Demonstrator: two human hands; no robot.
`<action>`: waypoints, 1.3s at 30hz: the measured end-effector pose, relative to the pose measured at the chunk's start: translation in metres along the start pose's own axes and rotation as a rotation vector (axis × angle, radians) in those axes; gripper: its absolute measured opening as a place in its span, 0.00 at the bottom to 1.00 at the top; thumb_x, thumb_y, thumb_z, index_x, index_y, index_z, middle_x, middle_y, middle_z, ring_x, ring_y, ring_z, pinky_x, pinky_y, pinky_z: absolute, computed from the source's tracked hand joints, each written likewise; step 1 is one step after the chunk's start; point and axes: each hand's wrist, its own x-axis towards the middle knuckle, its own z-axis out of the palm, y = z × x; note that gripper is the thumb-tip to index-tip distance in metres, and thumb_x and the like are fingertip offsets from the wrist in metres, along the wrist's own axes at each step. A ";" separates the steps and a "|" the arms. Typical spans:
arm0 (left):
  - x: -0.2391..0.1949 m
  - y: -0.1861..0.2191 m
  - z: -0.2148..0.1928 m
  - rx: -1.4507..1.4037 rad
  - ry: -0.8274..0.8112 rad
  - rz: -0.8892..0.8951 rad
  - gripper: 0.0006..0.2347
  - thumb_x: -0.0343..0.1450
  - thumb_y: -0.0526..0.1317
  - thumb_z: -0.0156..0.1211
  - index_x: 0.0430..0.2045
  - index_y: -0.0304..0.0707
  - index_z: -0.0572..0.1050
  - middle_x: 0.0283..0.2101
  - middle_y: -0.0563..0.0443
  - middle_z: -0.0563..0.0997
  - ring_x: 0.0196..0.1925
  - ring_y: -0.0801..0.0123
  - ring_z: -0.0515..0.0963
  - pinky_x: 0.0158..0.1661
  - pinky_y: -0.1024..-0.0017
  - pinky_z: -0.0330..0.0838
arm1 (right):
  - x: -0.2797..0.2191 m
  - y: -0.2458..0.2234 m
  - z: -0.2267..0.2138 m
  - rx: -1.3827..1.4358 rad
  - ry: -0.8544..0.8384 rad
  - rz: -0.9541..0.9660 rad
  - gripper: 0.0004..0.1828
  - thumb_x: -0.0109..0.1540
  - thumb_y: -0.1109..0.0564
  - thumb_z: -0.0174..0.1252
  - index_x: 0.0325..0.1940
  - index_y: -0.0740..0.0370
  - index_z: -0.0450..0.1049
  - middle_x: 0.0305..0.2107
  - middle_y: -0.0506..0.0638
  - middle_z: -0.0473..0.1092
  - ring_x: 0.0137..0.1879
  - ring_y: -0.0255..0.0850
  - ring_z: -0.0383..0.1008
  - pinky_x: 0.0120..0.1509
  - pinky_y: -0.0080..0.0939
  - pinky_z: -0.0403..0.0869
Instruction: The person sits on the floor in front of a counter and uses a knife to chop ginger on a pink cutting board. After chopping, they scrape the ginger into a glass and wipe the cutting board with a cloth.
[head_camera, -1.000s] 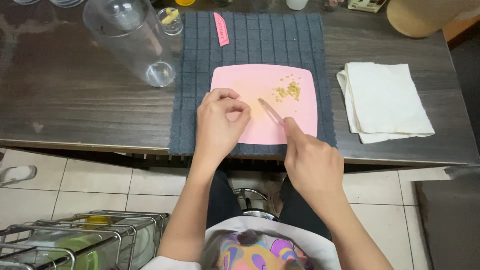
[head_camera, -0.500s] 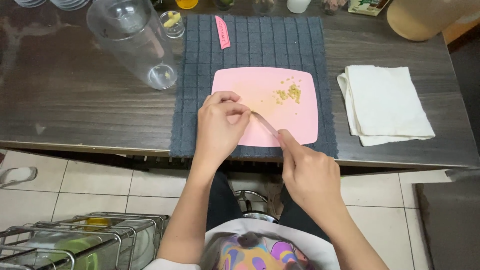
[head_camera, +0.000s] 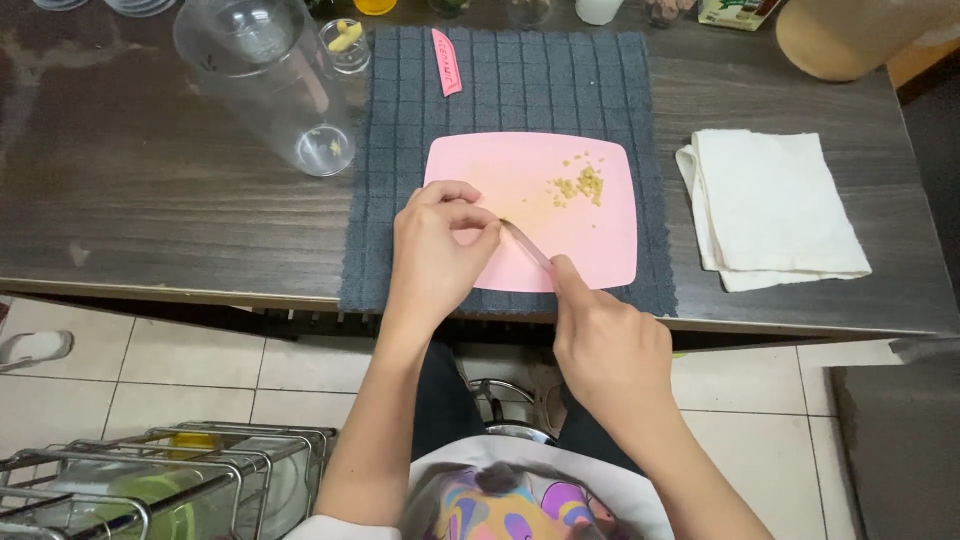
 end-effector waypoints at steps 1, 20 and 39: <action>-0.001 0.000 0.000 -0.001 -0.001 0.000 0.02 0.62 0.31 0.70 0.24 0.34 0.85 0.40 0.42 0.81 0.46 0.57 0.78 0.44 0.68 0.80 | 0.000 0.000 0.001 -0.001 -0.001 0.001 0.19 0.66 0.57 0.51 0.59 0.55 0.79 0.13 0.55 0.75 0.16 0.52 0.76 0.22 0.51 0.74; 0.006 0.006 0.014 0.246 0.020 0.085 0.01 0.63 0.36 0.67 0.21 0.43 0.83 0.35 0.51 0.77 0.43 0.56 0.77 0.44 0.58 0.71 | 0.000 0.019 -0.006 0.123 0.187 0.105 0.15 0.69 0.58 0.54 0.56 0.65 0.80 0.20 0.61 0.76 0.26 0.53 0.79 0.29 0.50 0.75; 0.013 0.023 -0.039 0.140 0.070 -0.177 0.15 0.71 0.38 0.59 0.50 0.26 0.78 0.42 0.31 0.82 0.42 0.46 0.86 0.41 0.56 0.78 | 0.016 0.049 0.002 0.153 0.287 0.068 0.15 0.71 0.64 0.50 0.59 0.69 0.77 0.31 0.63 0.78 0.41 0.57 0.81 0.44 0.53 0.77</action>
